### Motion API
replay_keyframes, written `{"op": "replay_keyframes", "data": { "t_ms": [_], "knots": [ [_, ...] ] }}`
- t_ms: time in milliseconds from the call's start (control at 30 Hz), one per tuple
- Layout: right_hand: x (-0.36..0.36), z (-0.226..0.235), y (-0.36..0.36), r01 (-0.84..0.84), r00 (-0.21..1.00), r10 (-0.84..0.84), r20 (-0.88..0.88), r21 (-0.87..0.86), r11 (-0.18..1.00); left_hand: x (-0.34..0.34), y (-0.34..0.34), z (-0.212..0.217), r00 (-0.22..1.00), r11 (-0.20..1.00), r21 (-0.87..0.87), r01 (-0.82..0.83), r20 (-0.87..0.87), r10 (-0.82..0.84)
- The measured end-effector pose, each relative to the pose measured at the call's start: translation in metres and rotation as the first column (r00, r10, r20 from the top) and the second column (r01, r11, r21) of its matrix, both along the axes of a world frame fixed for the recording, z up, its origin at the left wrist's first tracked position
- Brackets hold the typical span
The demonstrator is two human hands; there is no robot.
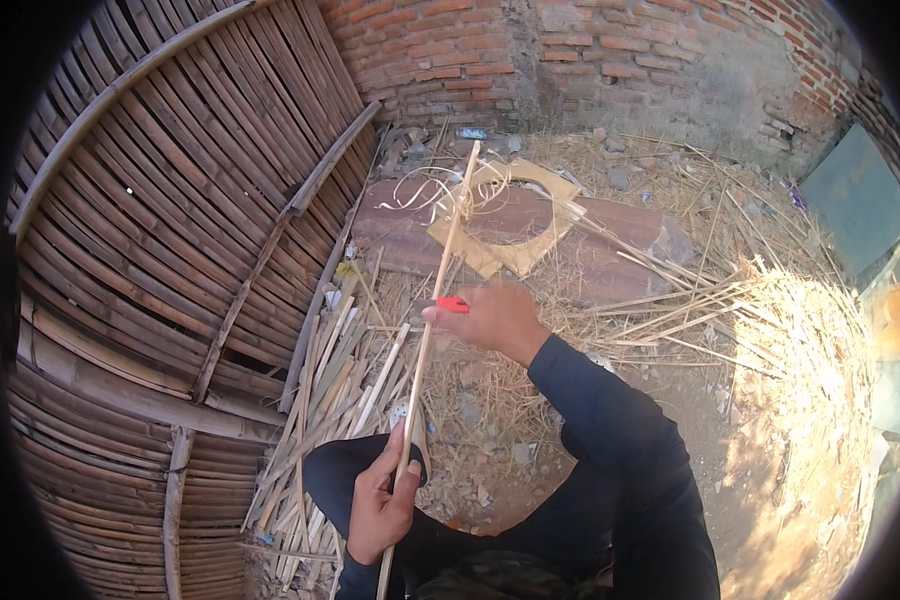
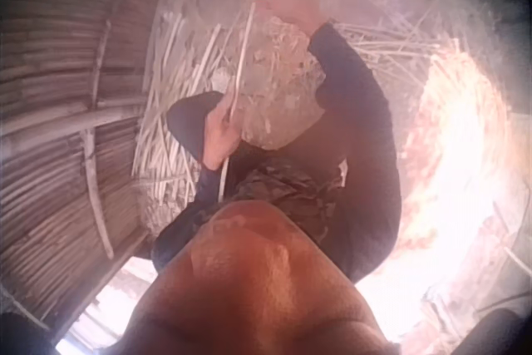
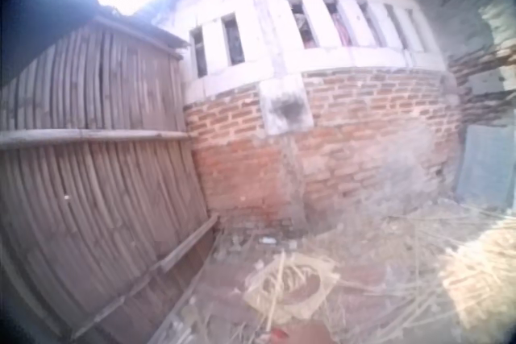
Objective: The person sits on the ground and uses a red utility knife to shave thin strips from a long bamboo pole. They hold the pole with their left hand and repeatedly scrape the surface with the knife in their right hand, creating a pile of bamboo shavings.
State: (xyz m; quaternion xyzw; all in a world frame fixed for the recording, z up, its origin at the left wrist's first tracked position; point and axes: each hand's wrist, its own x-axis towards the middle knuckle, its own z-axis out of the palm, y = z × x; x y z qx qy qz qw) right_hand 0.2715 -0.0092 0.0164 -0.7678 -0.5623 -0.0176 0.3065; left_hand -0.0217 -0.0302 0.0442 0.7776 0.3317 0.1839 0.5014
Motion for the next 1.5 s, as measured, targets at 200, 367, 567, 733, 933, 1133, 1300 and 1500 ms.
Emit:
{"op": "replay_keyframes", "data": {
  "t_ms": [200, 367, 567, 733, 933, 1133, 1300, 1500],
  "knots": [
    [-0.034, -0.001, -0.015, -0.147, 0.989, 0.141, -0.051, -0.154, 0.977, 0.003, 0.007, -0.005, 0.998, 0.997, -0.064, -0.041, -0.040, 0.038],
    [-0.053, -0.011, -0.018, -0.307, 0.947, 0.292, 0.130, 0.115, 0.945, 0.005, 0.014, -0.007, 0.998, 0.969, 0.244, -0.021, 0.064, 0.005],
    [-0.034, -0.011, -0.005, -0.275, 0.948, 0.227, 0.223, 0.213, 0.938, 0.007, 0.014, 0.005, 0.999, 0.969, 0.245, -0.016, -0.029, 0.024],
    [0.008, -0.009, 0.017, 0.096, 0.992, -0.102, 0.068, 0.092, 0.991, 0.002, 0.001, 0.003, 0.999, 0.996, 0.085, -0.006, -0.045, 0.010],
    [0.027, -0.032, 0.005, 0.042, 0.996, -0.053, -0.078, -0.147, 0.988, -0.006, -0.002, -0.011, 0.999, 0.993, -0.119, -0.016, 0.042, 0.021],
    [-0.064, -0.009, -0.020, -0.309, 0.951, 0.310, 0.011, -0.016, 0.951, -0.002, 0.015, 0.010, 0.990, 0.963, 0.259, -0.075, -0.096, 0.103],
    [-0.057, -0.001, -0.014, -0.278, 0.956, 0.275, 0.106, 0.016, 0.960, 0.005, 0.017, 0.019, 0.983, 0.884, 0.467, -0.011, -0.157, 0.096],
    [-0.028, -0.008, 0.001, -0.041, 0.999, 0.041, 0.003, -0.118, 0.992, 0.009, 0.017, 0.023, 0.973, 0.831, 0.554, 0.059, -0.218, 0.076]
  ]
}}
